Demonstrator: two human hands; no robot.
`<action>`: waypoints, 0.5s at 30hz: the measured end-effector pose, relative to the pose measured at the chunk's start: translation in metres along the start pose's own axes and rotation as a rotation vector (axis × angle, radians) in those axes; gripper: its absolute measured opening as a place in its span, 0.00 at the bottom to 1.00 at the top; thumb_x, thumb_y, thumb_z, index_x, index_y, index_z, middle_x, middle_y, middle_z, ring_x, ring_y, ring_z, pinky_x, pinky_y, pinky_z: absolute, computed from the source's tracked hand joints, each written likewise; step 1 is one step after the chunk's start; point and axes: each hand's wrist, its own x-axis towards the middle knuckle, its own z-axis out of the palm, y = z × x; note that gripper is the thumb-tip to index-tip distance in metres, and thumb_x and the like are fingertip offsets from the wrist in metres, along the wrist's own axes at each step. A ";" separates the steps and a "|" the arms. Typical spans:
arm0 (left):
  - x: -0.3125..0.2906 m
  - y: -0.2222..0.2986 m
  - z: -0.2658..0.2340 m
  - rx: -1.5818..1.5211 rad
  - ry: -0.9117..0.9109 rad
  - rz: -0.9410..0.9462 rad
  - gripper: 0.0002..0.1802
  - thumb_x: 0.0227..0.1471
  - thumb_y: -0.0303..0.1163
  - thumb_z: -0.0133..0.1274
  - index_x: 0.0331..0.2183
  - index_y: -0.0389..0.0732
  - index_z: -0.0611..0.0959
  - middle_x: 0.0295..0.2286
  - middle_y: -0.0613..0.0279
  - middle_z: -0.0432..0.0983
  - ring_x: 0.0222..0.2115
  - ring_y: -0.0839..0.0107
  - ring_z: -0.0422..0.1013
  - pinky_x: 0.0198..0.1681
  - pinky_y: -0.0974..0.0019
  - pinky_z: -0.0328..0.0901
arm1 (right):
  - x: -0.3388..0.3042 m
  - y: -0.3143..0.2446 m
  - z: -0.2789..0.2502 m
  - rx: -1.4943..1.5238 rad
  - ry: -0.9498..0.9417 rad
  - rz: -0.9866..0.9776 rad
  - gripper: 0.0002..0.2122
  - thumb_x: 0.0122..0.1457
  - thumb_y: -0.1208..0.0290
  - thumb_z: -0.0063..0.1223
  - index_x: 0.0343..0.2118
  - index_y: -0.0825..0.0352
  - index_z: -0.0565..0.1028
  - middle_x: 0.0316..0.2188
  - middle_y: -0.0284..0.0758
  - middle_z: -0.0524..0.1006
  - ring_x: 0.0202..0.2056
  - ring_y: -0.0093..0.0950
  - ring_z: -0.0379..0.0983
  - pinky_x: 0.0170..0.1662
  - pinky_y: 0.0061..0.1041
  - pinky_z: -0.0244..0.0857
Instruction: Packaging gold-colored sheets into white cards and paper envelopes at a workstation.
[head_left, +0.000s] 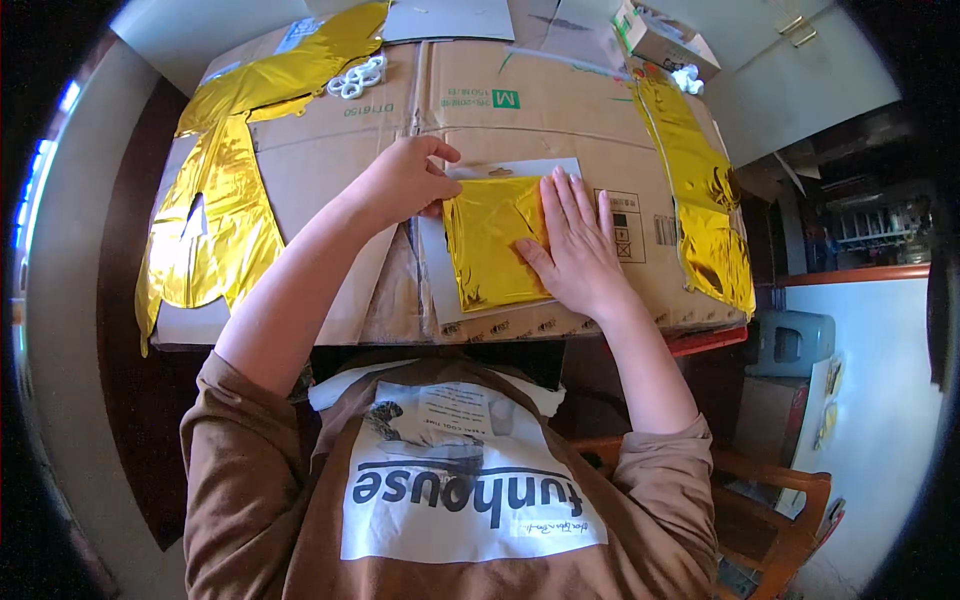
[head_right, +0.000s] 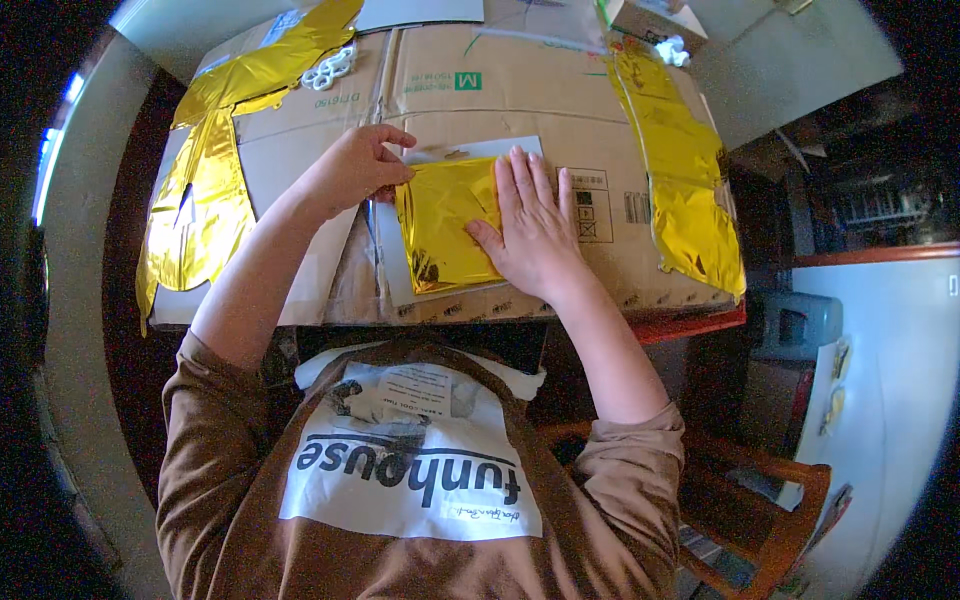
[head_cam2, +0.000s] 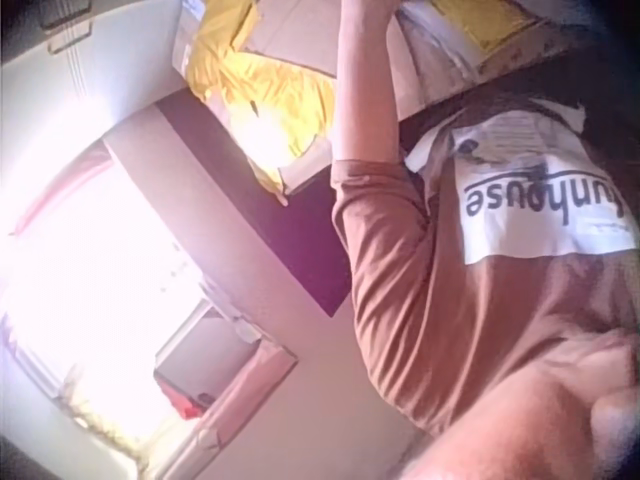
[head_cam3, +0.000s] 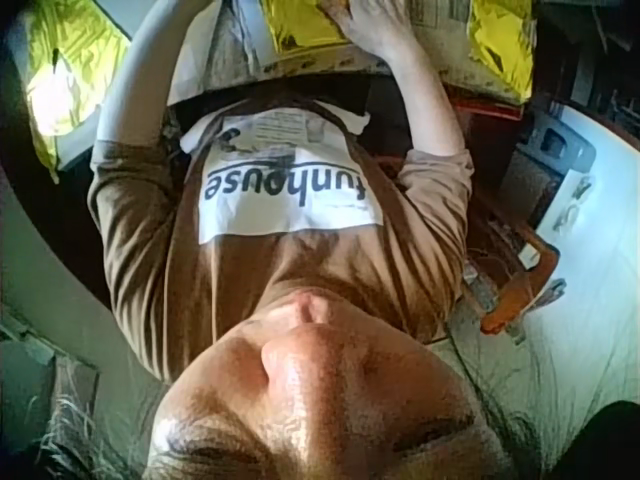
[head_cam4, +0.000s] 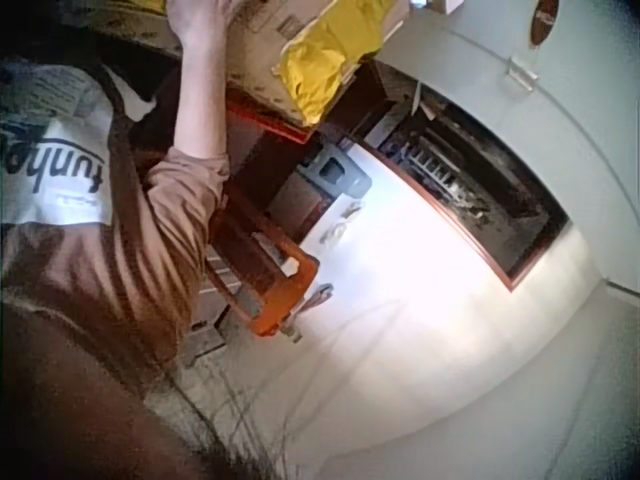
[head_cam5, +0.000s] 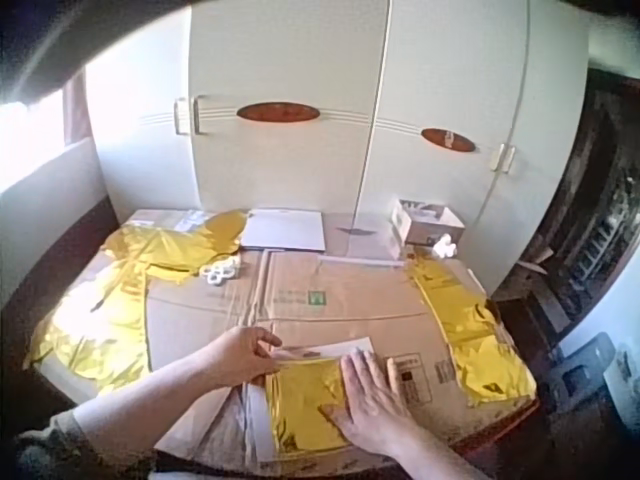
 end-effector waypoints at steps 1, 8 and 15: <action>0.001 -0.004 0.001 -0.012 0.019 0.004 0.24 0.54 0.24 0.59 0.52 0.29 0.74 0.27 0.60 0.79 0.24 0.77 0.74 0.26 0.73 0.70 | 0.000 -0.001 0.000 -0.010 -0.005 0.008 0.40 0.67 0.42 0.37 0.69 0.72 0.47 0.71 0.49 0.46 0.72 0.44 0.37 0.71 0.51 0.24; 0.000 -0.015 0.005 0.026 0.108 0.030 0.25 0.56 0.25 0.58 0.54 0.30 0.72 0.28 0.60 0.79 0.24 0.77 0.73 0.26 0.73 0.70 | 0.002 -0.003 -0.002 0.010 -0.006 0.011 0.40 0.66 0.43 0.40 0.68 0.73 0.50 0.70 0.50 0.48 0.71 0.46 0.39 0.70 0.54 0.27; -0.023 -0.005 0.016 0.072 0.205 0.024 0.29 0.56 0.28 0.58 0.57 0.32 0.70 0.31 0.58 0.77 0.27 0.75 0.75 0.28 0.72 0.70 | 0.007 -0.009 0.003 0.005 0.064 0.037 0.39 0.65 0.45 0.44 0.67 0.74 0.52 0.69 0.51 0.52 0.70 0.48 0.44 0.70 0.56 0.29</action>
